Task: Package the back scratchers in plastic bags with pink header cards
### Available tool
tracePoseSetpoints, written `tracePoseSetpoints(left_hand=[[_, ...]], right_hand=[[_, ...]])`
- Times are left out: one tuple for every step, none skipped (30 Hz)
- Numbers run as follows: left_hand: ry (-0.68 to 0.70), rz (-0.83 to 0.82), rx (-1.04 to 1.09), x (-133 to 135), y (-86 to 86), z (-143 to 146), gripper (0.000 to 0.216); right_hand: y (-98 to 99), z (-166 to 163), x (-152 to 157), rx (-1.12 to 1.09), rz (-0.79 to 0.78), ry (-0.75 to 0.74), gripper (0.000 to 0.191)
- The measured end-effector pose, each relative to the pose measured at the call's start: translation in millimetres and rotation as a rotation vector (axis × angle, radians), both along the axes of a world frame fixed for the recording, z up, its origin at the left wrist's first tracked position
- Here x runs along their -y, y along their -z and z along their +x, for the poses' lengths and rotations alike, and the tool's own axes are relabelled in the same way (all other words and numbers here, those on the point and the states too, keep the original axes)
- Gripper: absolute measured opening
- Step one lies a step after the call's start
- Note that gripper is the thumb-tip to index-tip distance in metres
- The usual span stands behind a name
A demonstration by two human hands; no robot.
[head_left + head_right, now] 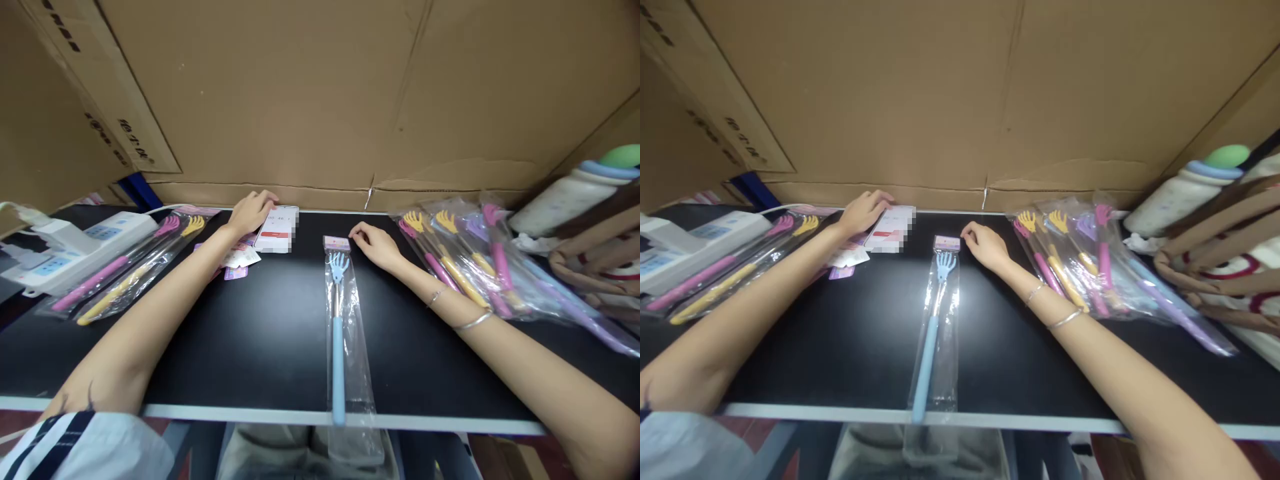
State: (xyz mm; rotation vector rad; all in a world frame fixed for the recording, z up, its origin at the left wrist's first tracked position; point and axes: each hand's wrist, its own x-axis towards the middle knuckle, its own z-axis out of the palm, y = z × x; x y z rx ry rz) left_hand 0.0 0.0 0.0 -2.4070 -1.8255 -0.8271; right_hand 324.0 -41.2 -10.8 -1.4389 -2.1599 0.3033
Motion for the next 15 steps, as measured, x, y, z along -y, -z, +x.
tracePoseSetpoints(left_hand=[[-0.006,0.018,0.007,2,-2.1,1,0.033],[-0.009,0.034,0.016,5,-4.1,1,0.033],[-0.009,0.046,0.022,7,-6.1,1,0.033],[-0.008,0.054,0.025,10,-7.9,1,0.033],[-0.009,0.058,0.024,12,-9.6,1,0.033],[-0.011,0.061,0.019,14,-11.1,0,0.033],[-0.015,0.063,0.013,16,-12.4,-1,0.034],[-0.019,0.064,0.007,17,-13.5,-2,0.034],[-0.023,0.065,0.003,19,-14.2,-4,0.034],[-0.021,0.066,-0.001,21,-14.5,-6,0.034],[-0.013,0.066,-0.009,23,-14.5,-8,0.034],[0.002,0.066,-0.024,25,-14.1,-10,0.034],[0.023,0.065,-0.045,28,-13.4,-12,0.035],[0.050,0.062,-0.070,31,-12.3,-14,0.036],[0.080,0.057,-0.096,34,-11.0,-17,0.037]], right_hand=[[-0.3,0,0,0.000,-0.006,0.002,0.015],[-0.6,0,1,-0.001,-0.010,0.002,0.015],[-0.7,0,1,-0.001,-0.012,0.001,0.016],[-0.9,0,1,-0.001,-0.013,0.000,0.016],[-1.0,0,1,-0.001,-0.013,-0.001,0.016],[-1.0,0,1,-0.001,-0.013,-0.001,0.016],[-0.9,0,1,0.000,-0.012,-0.001,0.016],[-0.8,0,1,0.000,-0.011,0.000,0.016],[-0.6,0,1,0.001,-0.009,-0.001,0.016],[-0.4,0,1,0.002,-0.004,-0.005,0.017],[-0.2,0,0,0.004,0.000,-0.010,0.017],[-0.1,0,0,0.009,0.004,-0.015,0.018],[0.0,0,0,0.014,0.008,-0.019,0.018],[0.1,0,-1,0.020,0.011,-0.024,0.019],[0.1,0,-1,0.025,0.013,-0.027,0.019]])
